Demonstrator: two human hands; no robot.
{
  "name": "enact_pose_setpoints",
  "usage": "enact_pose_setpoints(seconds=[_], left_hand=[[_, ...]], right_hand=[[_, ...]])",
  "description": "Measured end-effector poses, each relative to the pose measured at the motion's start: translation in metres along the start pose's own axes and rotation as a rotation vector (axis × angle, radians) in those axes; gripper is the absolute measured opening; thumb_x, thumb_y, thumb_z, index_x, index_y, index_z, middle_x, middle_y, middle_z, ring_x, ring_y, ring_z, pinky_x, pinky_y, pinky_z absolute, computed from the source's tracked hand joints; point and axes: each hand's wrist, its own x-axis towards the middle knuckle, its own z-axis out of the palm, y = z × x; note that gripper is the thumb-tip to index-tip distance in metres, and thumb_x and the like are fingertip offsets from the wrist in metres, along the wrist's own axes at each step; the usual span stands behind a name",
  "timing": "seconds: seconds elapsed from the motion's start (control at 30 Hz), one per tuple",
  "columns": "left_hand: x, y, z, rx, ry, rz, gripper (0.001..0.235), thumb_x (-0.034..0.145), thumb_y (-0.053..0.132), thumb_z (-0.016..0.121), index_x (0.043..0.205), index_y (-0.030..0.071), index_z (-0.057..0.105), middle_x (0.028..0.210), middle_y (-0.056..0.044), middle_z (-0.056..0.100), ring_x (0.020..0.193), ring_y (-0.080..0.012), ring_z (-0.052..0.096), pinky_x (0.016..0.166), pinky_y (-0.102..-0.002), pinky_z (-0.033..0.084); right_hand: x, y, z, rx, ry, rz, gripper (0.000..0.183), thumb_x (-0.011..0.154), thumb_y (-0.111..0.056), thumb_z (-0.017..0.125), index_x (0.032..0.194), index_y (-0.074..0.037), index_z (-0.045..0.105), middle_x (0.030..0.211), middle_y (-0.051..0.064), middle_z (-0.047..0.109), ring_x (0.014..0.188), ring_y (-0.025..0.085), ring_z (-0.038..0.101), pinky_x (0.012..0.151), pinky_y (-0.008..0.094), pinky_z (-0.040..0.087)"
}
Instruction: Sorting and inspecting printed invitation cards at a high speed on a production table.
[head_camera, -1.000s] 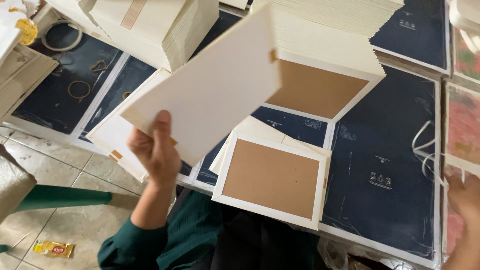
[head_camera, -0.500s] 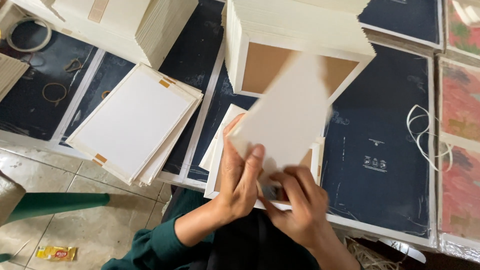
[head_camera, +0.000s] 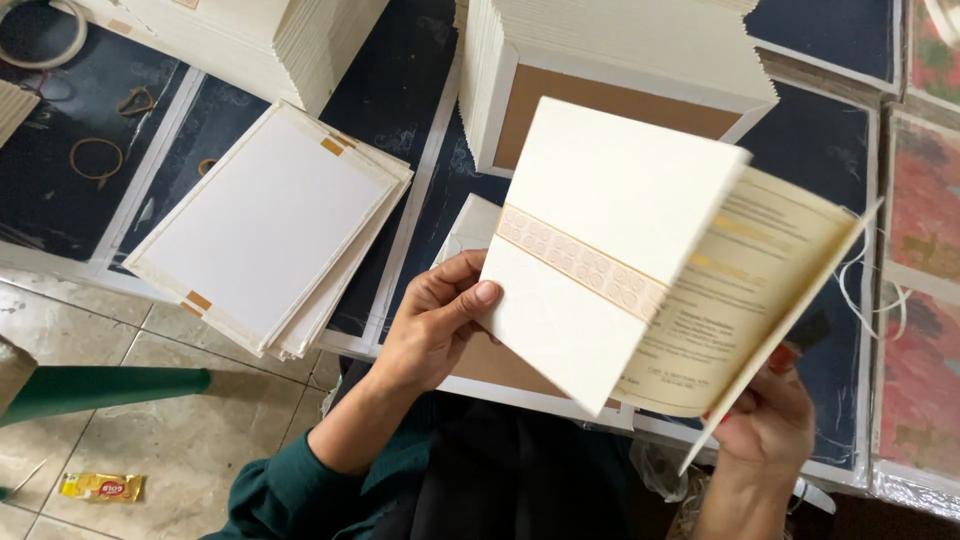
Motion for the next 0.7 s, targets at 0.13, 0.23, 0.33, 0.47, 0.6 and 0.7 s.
enact_pose_setpoints(seconds=[0.13,0.23,0.33,0.47,0.6,0.7], left_hand=[[-0.01,0.015,-0.002,0.495,-0.003,0.151,0.057,0.086,0.01,0.062,0.136,0.014,0.035,0.112,-0.012,0.058,0.08,-0.0119,0.042,0.069,-0.022,0.044],[-0.024,0.016,-0.014,0.941,0.014,0.322,0.038,0.09,0.007,0.06,0.126,0.013,0.049,0.112,-0.004,0.061,0.078,-0.0098,0.047,0.071,-0.021,0.042],[-0.037,0.007,-0.036,1.289,0.044,0.361,0.03,0.089,0.013,0.062,0.117,0.023,0.061,0.109,0.007,0.067,0.099,-0.0165,0.057,0.088,-0.033,0.036],[-0.05,0.002,-0.057,1.467,0.062,0.305,0.033,0.088,0.021,0.065,0.119,0.031,0.061,0.117,0.012,0.066,0.103,-0.0171,0.045,0.09,-0.037,0.019],[-0.052,-0.002,-0.077,1.608,0.05,0.318,0.037,0.09,0.025,0.061,0.125,0.035,0.055,0.123,0.016,0.062,0.108,-0.0185,0.045,0.089,-0.04,0.02],[-0.05,-0.006,-0.084,1.62,0.058,0.321,0.035,0.09,0.025,0.061,0.123,0.035,0.057,0.123,0.016,0.062,0.11,-0.0176,0.046,0.086,-0.04,0.019]], right_hand=[[-0.006,0.004,0.017,-0.354,0.248,-0.138,0.015,0.078,-0.011,0.067,0.073,-0.005,0.054,0.065,0.002,0.047,0.041,0.005,0.034,0.033,0.017,0.022],[-0.021,0.009,0.028,-0.722,0.348,-0.223,0.013,0.081,-0.008,0.067,0.077,-0.005,0.056,0.082,0.002,0.054,0.046,0.006,0.036,0.037,0.016,0.022],[-0.031,0.02,0.027,-0.907,0.337,-0.196,0.011,0.086,-0.006,0.066,0.082,-0.004,0.056,0.092,0.002,0.049,0.052,0.007,0.037,0.042,0.016,0.023],[-0.036,0.035,0.02,-1.076,0.28,-0.137,0.008,0.086,-0.006,0.068,0.087,-0.004,0.06,0.098,0.003,0.049,0.059,0.008,0.039,0.045,0.018,0.026],[-0.035,0.046,0.014,-1.174,0.253,-0.106,0.009,0.087,-0.005,0.07,0.086,-0.003,0.061,0.099,0.005,0.051,0.056,0.009,0.038,0.046,0.02,0.026],[-0.032,0.051,0.012,-1.108,0.26,-0.097,0.01,0.085,-0.006,0.071,0.087,-0.003,0.061,0.099,0.003,0.052,0.054,0.008,0.038,0.047,0.017,0.028]])
